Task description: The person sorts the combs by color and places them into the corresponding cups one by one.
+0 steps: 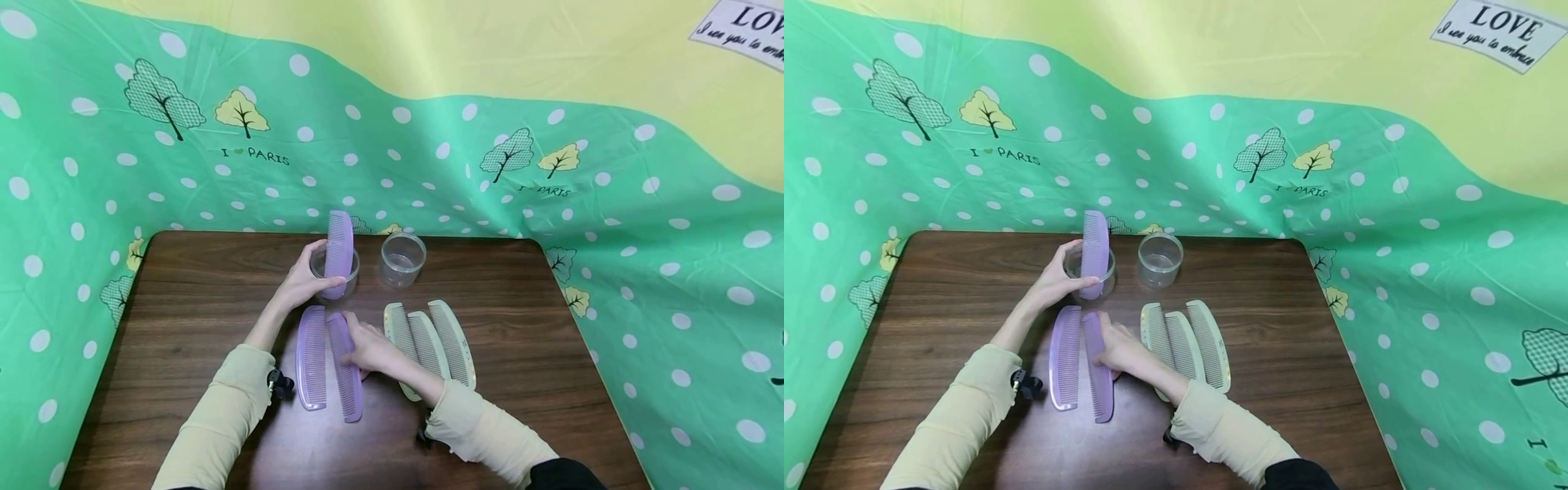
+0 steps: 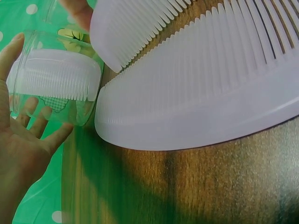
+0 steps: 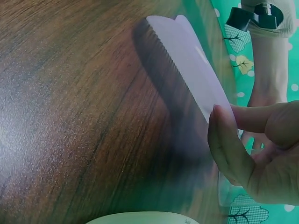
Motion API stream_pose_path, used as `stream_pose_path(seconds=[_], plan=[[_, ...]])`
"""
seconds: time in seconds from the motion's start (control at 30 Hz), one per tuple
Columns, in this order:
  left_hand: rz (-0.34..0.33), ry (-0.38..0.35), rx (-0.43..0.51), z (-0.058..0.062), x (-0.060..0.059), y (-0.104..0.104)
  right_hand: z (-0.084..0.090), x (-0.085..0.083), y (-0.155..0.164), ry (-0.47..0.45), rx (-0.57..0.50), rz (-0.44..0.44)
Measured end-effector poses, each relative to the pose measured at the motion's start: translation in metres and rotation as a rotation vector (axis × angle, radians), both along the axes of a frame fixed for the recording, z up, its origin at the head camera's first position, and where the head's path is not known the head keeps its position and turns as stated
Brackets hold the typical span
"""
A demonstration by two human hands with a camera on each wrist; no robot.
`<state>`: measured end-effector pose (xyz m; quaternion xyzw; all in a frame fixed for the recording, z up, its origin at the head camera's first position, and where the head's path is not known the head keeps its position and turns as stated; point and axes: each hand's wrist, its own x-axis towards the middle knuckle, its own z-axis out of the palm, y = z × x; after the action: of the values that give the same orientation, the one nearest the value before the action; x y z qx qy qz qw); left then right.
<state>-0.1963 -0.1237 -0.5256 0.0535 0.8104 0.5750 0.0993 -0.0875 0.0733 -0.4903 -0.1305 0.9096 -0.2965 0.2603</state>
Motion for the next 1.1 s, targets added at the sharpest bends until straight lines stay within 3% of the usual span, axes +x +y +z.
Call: stream_pose_path(seconds=[0.6, 1.1], plan=[[0.001, 0.005, -0.001, 0.000, 0.000, 0.001, 0.019, 0.003, 0.014, -0.060, -0.142, 0.002], [-0.005, 0.025, 0.028, -0.003, 0.000, 0.000, 0.039, -0.012, 0.034, 0.003, -0.282, -0.024]])
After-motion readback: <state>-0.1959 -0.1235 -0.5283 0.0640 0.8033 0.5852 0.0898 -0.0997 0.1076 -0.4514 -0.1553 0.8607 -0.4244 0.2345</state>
